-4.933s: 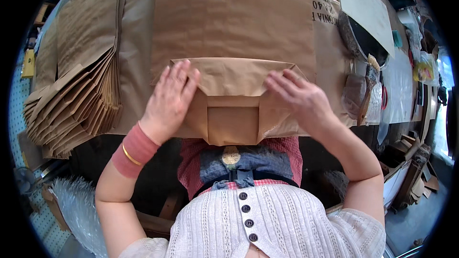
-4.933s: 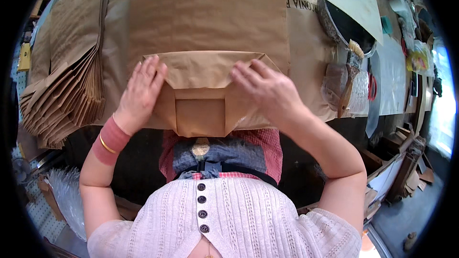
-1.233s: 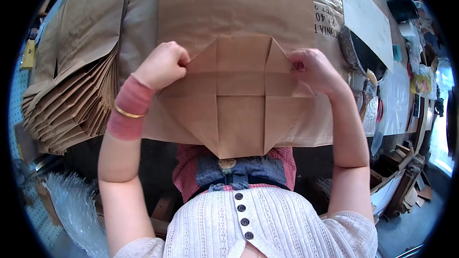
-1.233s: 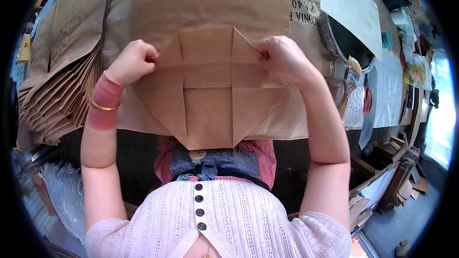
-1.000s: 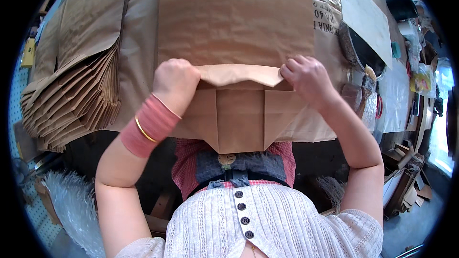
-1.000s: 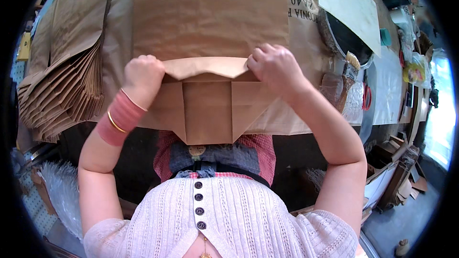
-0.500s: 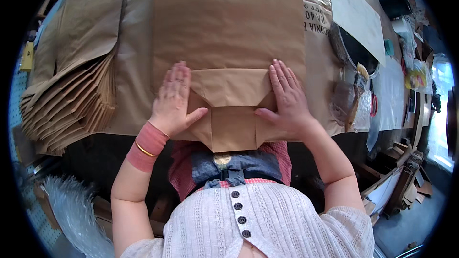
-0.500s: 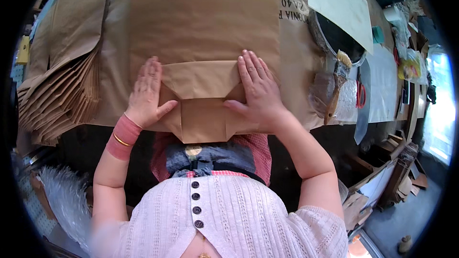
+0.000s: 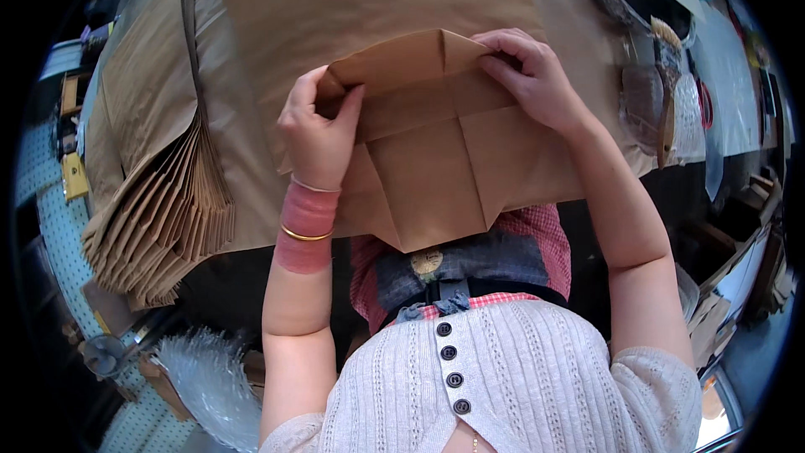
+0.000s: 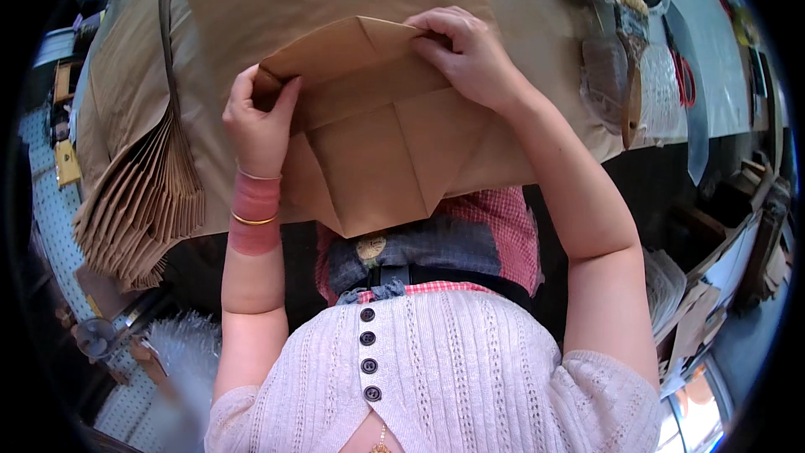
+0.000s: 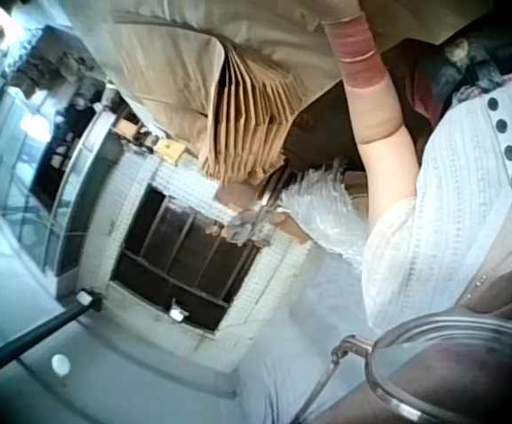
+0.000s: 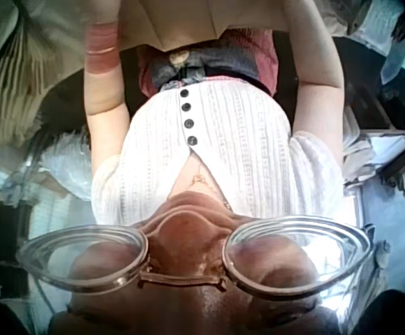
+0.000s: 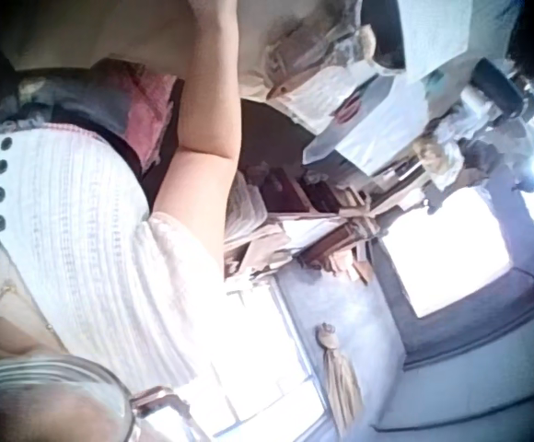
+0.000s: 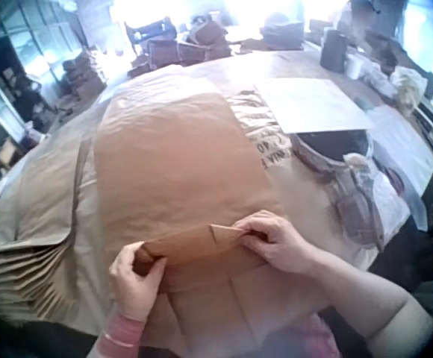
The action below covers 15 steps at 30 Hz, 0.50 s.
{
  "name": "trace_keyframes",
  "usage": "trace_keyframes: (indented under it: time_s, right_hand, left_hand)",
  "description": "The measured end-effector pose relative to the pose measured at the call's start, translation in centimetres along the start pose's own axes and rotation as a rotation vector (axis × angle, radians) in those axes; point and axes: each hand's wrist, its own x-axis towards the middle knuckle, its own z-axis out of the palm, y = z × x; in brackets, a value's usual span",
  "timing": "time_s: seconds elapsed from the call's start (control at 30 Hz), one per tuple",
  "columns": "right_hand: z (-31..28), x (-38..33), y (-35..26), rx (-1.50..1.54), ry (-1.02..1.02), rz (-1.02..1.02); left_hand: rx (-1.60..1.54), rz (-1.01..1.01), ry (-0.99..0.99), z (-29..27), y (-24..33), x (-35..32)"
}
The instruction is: The person folds the top flaps of brown paper bags, applies liquid adhesive with a brush, and presses the flaps closed. They handle a stack of bags one at a time, moving the sealed units to the side.
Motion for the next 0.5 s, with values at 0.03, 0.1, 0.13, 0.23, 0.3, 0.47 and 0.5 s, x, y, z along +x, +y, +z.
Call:
trace_keyframes:
  time_s: [0.03,0.1,0.13,0.23,0.3,0.47,0.5]
  right_hand:
    - [0.0,-0.1,-0.8,-0.081,0.103,-0.068]
    - [0.2,-0.7,-3.4,-0.24,0.3,-0.209]
    - [0.6,-1.0,-4.6,-0.21,0.219,-0.279]
    - [3.6,-1.4,-7.1,-0.131,0.02,-0.394]
    - [6.1,-0.6,-7.1,-0.139,-0.125,-0.287]
    - [10.1,1.8,-7.4,-0.09,0.045,-0.287]
    - [10.4,1.9,-7.4,-0.093,0.06,-0.268]
  left_hand:
    - [-0.053,-0.021,-0.015,-0.4,-0.5,0.0]
    - [-0.075,-0.018,-0.069,-1.0,-1.5,0.1]
    - [-0.098,-0.026,-0.093,-1.6,-1.3,0.2]
    - [-0.128,-0.036,-0.125,-1.9,-1.4,0.2]
    - [-0.143,-0.045,-0.133,-2.0,-1.4,0.5]
    - [-0.147,-0.07,-0.141,-2.2,-1.3,0.5]
    - [-0.156,-0.067,-0.137,-2.1,-1.2,0.4]
